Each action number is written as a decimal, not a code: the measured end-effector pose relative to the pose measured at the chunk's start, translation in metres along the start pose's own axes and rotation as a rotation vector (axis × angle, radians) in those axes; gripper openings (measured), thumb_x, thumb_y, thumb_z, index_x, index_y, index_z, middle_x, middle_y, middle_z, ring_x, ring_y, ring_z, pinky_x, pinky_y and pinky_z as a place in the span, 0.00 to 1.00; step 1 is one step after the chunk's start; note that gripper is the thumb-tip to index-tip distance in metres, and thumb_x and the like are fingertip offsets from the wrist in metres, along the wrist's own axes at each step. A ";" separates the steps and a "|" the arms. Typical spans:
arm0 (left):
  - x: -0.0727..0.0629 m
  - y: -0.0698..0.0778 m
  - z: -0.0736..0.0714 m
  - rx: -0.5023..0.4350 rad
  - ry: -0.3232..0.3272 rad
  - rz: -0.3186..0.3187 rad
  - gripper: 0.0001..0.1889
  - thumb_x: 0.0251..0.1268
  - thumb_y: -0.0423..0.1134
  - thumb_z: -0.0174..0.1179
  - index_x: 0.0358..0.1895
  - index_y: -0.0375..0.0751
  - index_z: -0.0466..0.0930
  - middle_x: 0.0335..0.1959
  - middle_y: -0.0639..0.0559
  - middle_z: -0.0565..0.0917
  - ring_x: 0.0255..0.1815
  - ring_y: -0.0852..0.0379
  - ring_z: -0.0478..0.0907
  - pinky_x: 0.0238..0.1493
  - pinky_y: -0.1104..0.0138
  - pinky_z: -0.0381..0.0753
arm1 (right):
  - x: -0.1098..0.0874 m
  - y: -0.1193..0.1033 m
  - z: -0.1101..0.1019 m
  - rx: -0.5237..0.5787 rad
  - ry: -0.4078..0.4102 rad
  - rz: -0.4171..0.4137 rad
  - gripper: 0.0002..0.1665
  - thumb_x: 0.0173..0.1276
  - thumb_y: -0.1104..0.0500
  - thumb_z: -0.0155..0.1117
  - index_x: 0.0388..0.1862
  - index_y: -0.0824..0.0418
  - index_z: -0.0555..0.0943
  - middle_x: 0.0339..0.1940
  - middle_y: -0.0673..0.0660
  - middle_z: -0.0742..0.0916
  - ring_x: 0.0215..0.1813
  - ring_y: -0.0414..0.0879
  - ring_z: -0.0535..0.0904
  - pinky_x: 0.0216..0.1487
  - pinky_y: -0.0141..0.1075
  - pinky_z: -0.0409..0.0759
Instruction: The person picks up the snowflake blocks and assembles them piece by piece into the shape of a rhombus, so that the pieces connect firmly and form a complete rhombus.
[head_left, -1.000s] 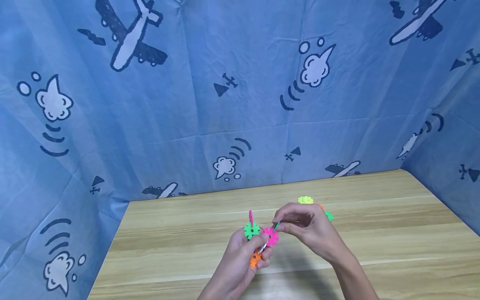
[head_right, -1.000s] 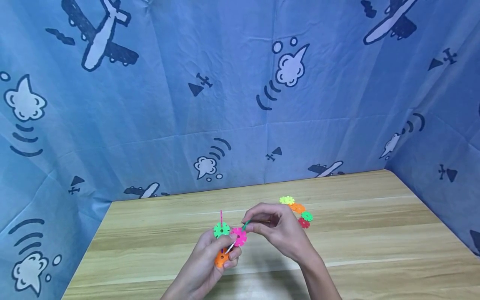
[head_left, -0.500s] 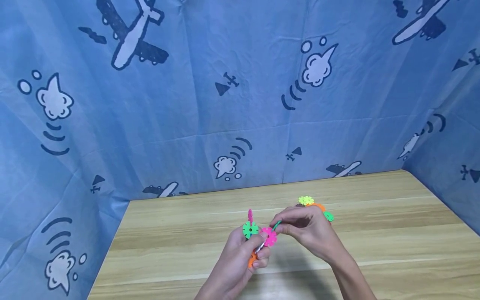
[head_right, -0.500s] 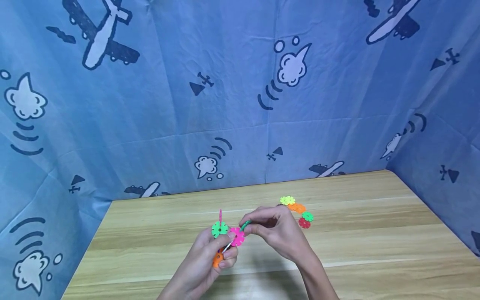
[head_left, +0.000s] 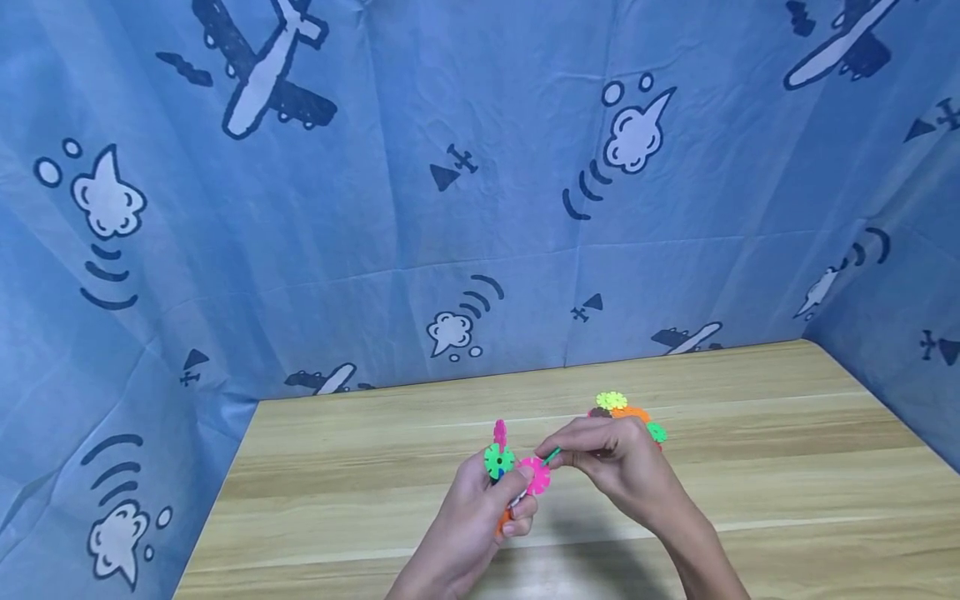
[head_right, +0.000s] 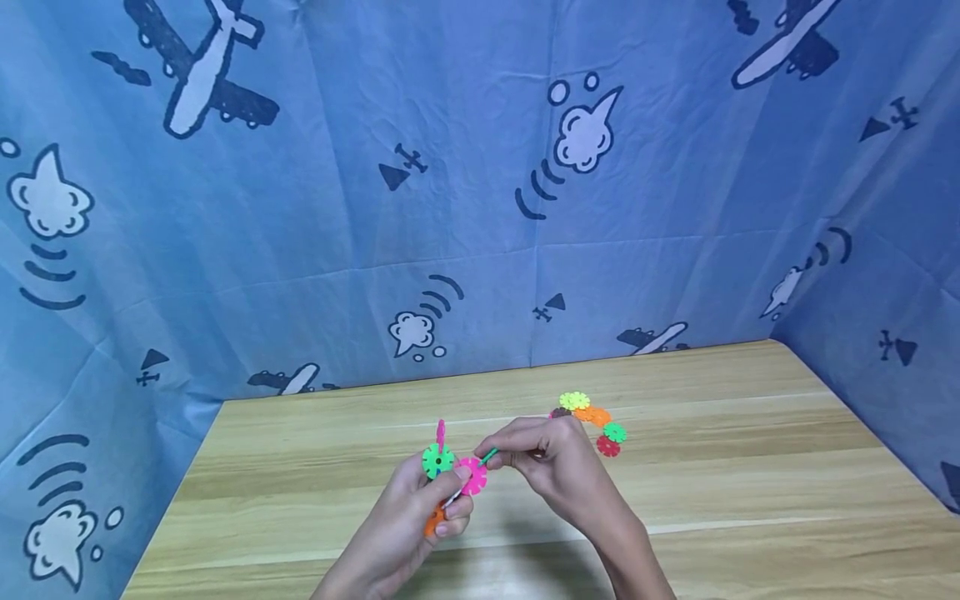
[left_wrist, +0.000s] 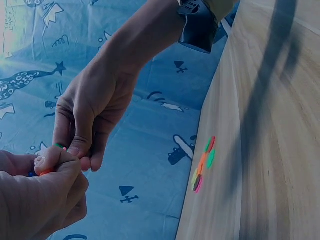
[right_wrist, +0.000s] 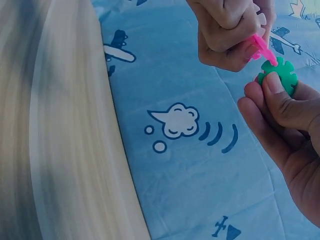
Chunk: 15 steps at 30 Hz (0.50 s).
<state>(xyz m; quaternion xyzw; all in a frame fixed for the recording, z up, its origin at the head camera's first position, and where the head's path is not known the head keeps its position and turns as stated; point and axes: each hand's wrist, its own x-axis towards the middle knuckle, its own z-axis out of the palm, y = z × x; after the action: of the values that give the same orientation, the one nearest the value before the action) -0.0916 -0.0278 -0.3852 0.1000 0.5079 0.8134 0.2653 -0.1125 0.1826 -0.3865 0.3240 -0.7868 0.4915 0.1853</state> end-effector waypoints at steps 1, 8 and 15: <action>0.000 0.000 0.000 0.004 0.002 0.001 0.05 0.83 0.34 0.54 0.43 0.40 0.69 0.34 0.54 0.71 0.28 0.64 0.60 0.27 0.78 0.61 | 0.000 0.000 0.000 -0.019 0.003 -0.010 0.18 0.56 0.78 0.78 0.40 0.58 0.94 0.34 0.50 0.95 0.36 0.38 0.85 0.38 0.26 0.78; -0.001 -0.001 -0.001 0.019 -0.016 -0.004 0.05 0.84 0.35 0.53 0.48 0.36 0.71 0.30 0.56 0.67 0.26 0.64 0.59 0.26 0.78 0.59 | 0.000 0.001 0.001 -0.085 0.000 -0.003 0.23 0.54 0.81 0.76 0.39 0.56 0.94 0.33 0.47 0.95 0.35 0.36 0.85 0.40 0.25 0.78; -0.003 0.004 -0.002 0.021 -0.049 -0.030 0.06 0.84 0.34 0.53 0.49 0.33 0.73 0.30 0.56 0.67 0.26 0.65 0.58 0.26 0.78 0.59 | 0.000 0.001 0.001 -0.053 -0.025 -0.009 0.23 0.56 0.81 0.75 0.39 0.54 0.95 0.34 0.46 0.95 0.33 0.35 0.85 0.44 0.29 0.72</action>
<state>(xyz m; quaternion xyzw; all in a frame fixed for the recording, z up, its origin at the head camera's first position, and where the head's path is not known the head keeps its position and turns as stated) -0.0915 -0.0327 -0.3824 0.1149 0.5112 0.8014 0.2886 -0.1126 0.1818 -0.3876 0.3286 -0.8003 0.4657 0.1859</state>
